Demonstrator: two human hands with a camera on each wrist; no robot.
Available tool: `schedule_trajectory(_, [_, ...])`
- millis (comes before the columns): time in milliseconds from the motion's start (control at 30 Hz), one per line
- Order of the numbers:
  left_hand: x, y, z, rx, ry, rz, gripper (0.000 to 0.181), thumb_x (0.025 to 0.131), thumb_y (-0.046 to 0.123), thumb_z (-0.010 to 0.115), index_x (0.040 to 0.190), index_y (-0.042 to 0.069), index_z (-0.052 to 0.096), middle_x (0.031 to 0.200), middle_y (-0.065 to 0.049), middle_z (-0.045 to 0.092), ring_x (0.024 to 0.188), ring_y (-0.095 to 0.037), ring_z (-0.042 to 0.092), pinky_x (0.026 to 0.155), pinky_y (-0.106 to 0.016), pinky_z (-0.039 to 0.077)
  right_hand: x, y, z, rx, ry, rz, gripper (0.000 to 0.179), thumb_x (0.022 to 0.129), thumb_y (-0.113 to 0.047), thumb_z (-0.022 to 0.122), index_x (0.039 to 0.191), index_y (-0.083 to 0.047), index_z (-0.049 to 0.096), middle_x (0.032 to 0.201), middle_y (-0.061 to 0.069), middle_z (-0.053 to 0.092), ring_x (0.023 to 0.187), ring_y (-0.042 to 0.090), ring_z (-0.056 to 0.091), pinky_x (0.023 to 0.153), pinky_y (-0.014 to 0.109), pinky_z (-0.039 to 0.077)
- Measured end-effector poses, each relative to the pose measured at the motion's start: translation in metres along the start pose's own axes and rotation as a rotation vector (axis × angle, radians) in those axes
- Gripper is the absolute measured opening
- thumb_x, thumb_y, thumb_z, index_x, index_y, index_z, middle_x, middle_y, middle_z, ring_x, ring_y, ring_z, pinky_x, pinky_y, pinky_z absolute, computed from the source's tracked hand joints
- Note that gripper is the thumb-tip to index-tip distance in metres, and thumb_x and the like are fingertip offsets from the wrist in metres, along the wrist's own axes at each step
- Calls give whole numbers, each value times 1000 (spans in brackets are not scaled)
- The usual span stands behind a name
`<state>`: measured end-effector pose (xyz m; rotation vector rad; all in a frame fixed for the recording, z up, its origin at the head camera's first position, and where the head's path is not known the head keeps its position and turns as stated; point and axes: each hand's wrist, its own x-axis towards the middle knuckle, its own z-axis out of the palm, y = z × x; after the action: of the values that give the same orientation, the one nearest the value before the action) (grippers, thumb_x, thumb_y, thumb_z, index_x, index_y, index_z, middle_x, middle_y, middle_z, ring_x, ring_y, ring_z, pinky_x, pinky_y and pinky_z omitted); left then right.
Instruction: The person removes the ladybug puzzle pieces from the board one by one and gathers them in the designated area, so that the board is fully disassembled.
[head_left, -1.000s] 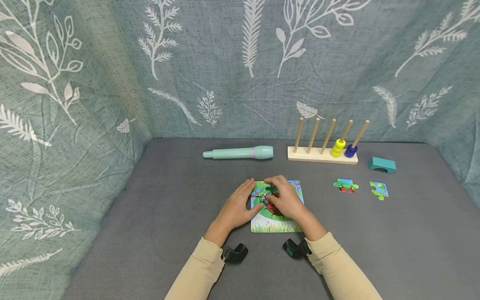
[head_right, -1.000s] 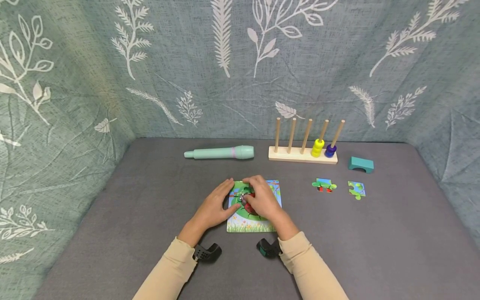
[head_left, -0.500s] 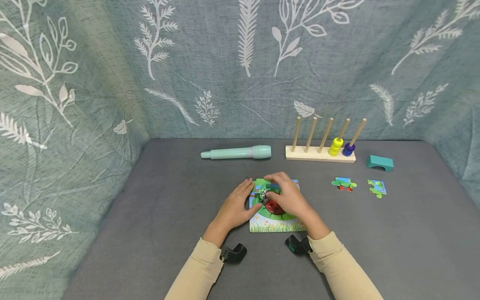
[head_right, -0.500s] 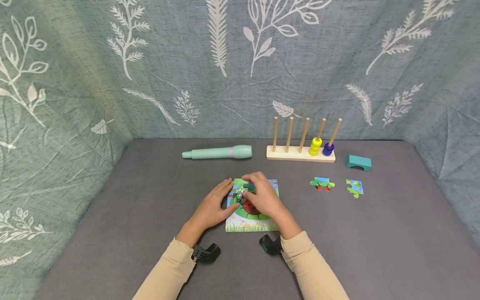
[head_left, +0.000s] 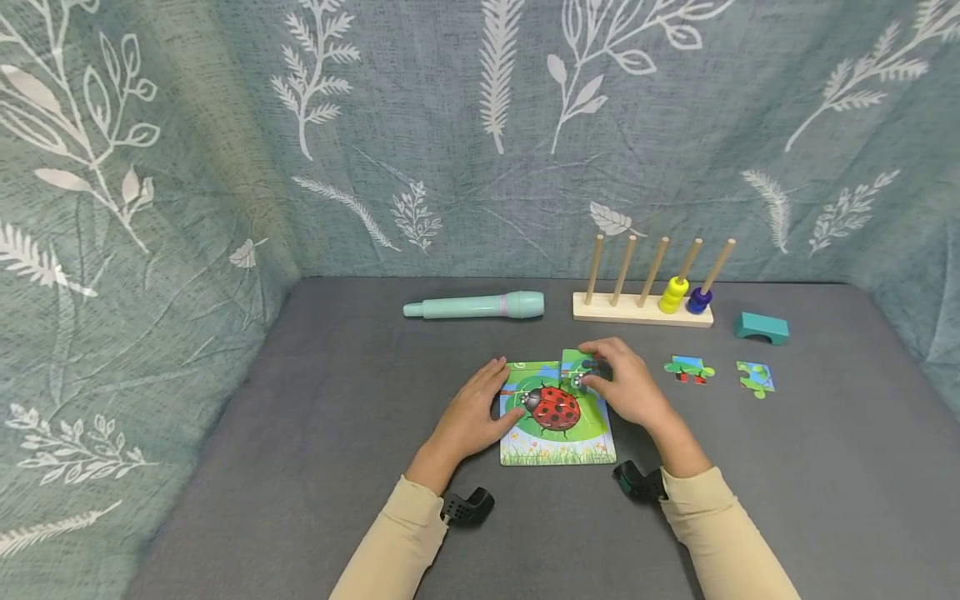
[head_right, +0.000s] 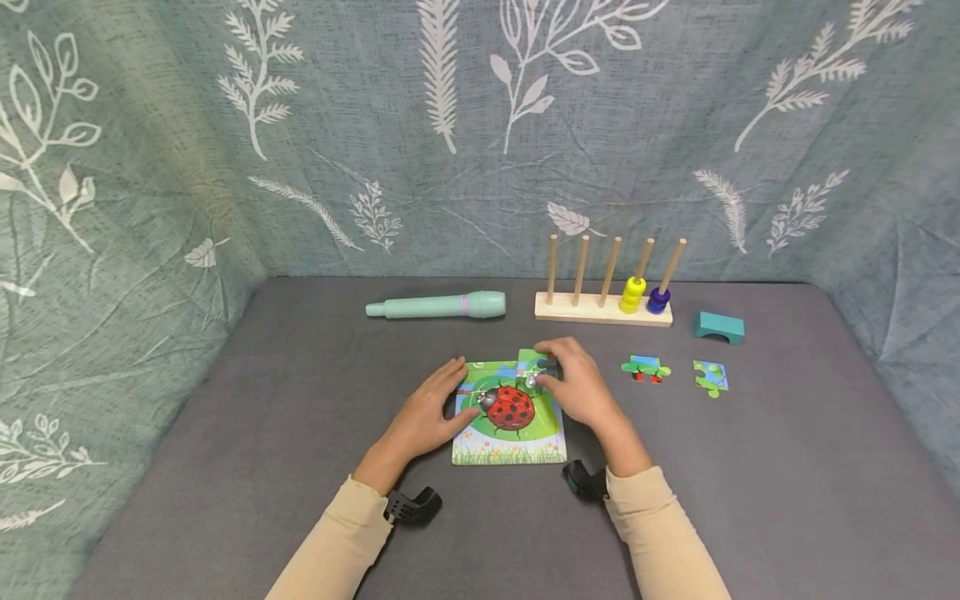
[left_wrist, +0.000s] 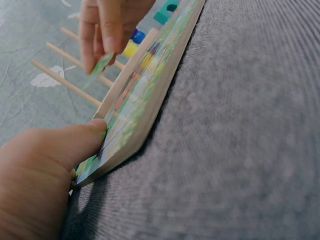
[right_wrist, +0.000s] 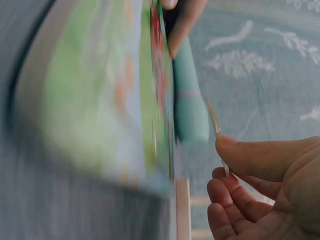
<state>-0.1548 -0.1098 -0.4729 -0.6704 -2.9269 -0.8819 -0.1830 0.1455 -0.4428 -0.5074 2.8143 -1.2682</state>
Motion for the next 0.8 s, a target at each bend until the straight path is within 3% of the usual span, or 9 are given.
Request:
schedule_trajectory(333, [-1,0,1,-2,12,8,68,90,38,63,143,1,41,151,-13,36,142,-28,29,115,-48,32,-13,32,-30,-33,32,63,44,89,-3,63,131,4,51,130,24,47,118,41,47,98,58,41])
schedule_trajectory(800, [0,-1,1,-5,8,5,69,90,38,63,143,2,40,151,-13,35,142,-28,29,115,-47,31,-20,54,-42,-124,82,78,41,89,-2,61,128,5,53,131,28,48,124,47,40,104,64,30])
